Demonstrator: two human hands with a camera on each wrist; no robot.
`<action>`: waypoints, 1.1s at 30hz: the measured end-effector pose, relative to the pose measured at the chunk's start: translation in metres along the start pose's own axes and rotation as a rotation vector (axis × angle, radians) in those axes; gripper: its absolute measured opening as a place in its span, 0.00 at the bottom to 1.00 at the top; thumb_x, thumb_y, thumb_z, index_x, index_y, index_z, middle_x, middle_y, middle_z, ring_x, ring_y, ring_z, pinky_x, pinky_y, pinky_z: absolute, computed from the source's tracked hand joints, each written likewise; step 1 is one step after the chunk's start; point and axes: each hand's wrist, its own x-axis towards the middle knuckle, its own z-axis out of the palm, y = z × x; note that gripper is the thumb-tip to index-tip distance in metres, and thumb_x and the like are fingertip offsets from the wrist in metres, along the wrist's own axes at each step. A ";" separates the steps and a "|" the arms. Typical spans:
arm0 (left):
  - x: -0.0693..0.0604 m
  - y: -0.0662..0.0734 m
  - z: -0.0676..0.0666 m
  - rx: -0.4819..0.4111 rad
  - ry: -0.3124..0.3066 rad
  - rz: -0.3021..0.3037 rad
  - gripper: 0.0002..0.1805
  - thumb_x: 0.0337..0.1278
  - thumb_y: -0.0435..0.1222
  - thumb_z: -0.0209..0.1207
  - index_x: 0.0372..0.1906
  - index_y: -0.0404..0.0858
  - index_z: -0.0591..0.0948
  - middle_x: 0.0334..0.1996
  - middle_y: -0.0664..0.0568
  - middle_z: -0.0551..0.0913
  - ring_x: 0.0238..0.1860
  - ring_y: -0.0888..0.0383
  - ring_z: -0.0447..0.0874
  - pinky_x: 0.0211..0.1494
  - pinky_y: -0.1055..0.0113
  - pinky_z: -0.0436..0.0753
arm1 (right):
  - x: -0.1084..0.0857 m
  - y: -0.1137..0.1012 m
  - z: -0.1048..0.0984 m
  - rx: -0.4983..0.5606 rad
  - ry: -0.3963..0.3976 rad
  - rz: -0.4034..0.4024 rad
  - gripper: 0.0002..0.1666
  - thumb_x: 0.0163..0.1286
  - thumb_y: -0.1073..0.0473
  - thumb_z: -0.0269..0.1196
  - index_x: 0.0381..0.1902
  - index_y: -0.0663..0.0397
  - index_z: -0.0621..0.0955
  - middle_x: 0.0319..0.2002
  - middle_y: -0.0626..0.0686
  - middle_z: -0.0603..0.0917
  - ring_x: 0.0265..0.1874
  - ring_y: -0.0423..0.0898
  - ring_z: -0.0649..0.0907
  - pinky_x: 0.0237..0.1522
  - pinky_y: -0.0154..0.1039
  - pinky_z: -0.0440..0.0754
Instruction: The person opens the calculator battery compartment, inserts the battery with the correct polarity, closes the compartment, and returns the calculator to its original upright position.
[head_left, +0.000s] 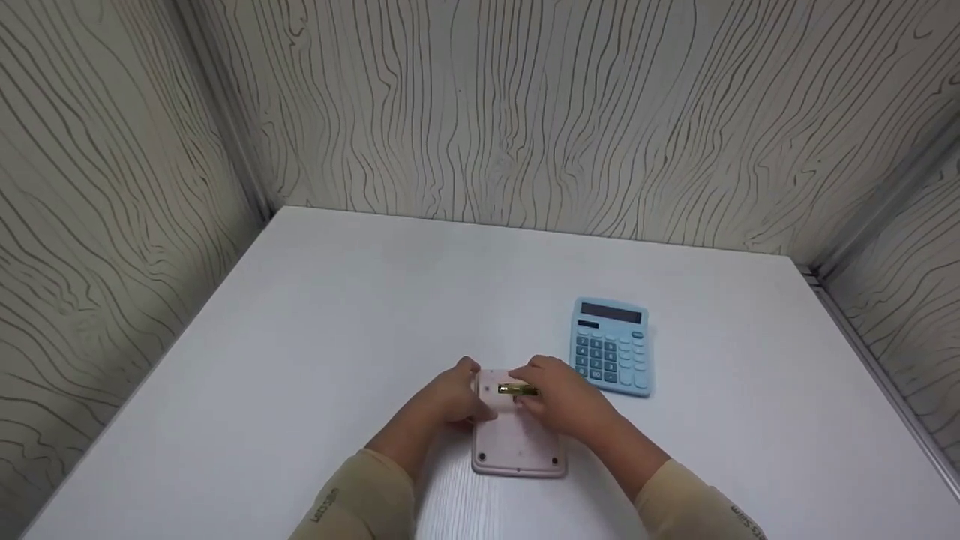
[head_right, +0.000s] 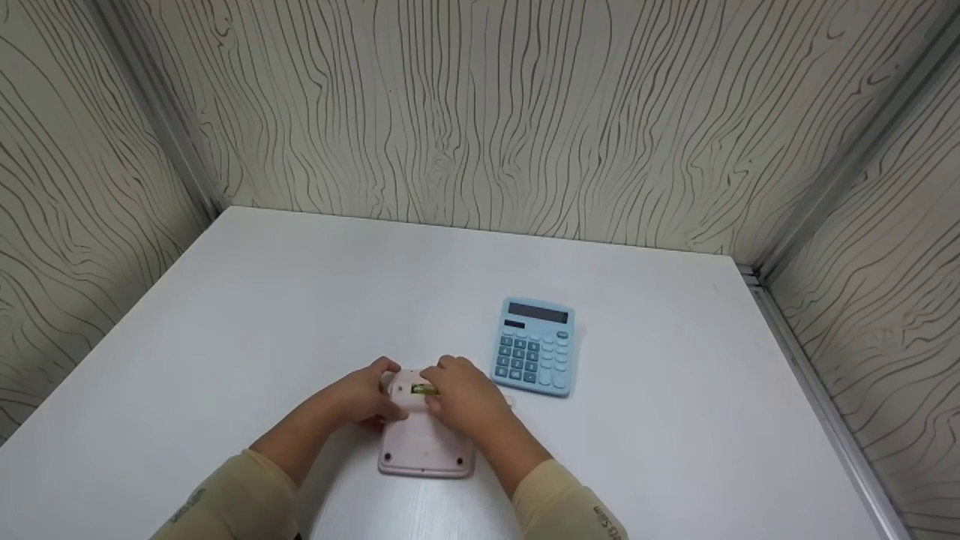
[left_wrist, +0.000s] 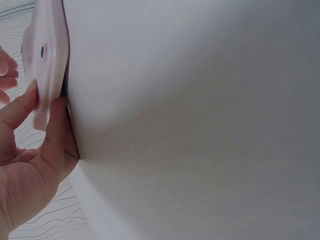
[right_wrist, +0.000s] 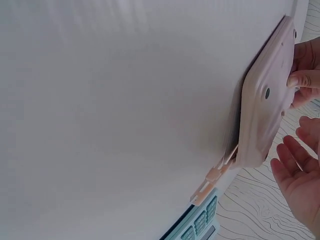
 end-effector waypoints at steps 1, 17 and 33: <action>0.000 0.000 0.000 -0.001 -0.001 0.001 0.41 0.37 0.39 0.71 0.60 0.41 0.64 0.48 0.45 0.75 0.39 0.54 0.75 0.41 0.60 0.76 | -0.001 0.001 -0.001 0.004 0.009 -0.003 0.21 0.62 0.52 0.62 0.53 0.48 0.78 0.41 0.47 0.78 0.42 0.42 0.77 0.49 0.42 0.76; 0.001 0.000 0.005 -0.061 0.007 -0.035 0.41 0.39 0.34 0.70 0.62 0.41 0.63 0.43 0.46 0.75 0.31 0.55 0.78 0.32 0.64 0.79 | -0.016 0.028 -0.013 0.057 0.041 0.149 0.17 0.62 0.51 0.61 0.49 0.44 0.80 0.42 0.44 0.78 0.47 0.44 0.77 0.52 0.45 0.74; -0.001 0.002 0.002 -0.022 0.016 -0.039 0.41 0.37 0.37 0.71 0.61 0.41 0.63 0.47 0.45 0.76 0.37 0.54 0.76 0.44 0.59 0.76 | -0.026 0.057 -0.019 0.056 0.038 0.236 0.19 0.63 0.53 0.60 0.52 0.49 0.79 0.55 0.54 0.76 0.59 0.55 0.70 0.58 0.52 0.67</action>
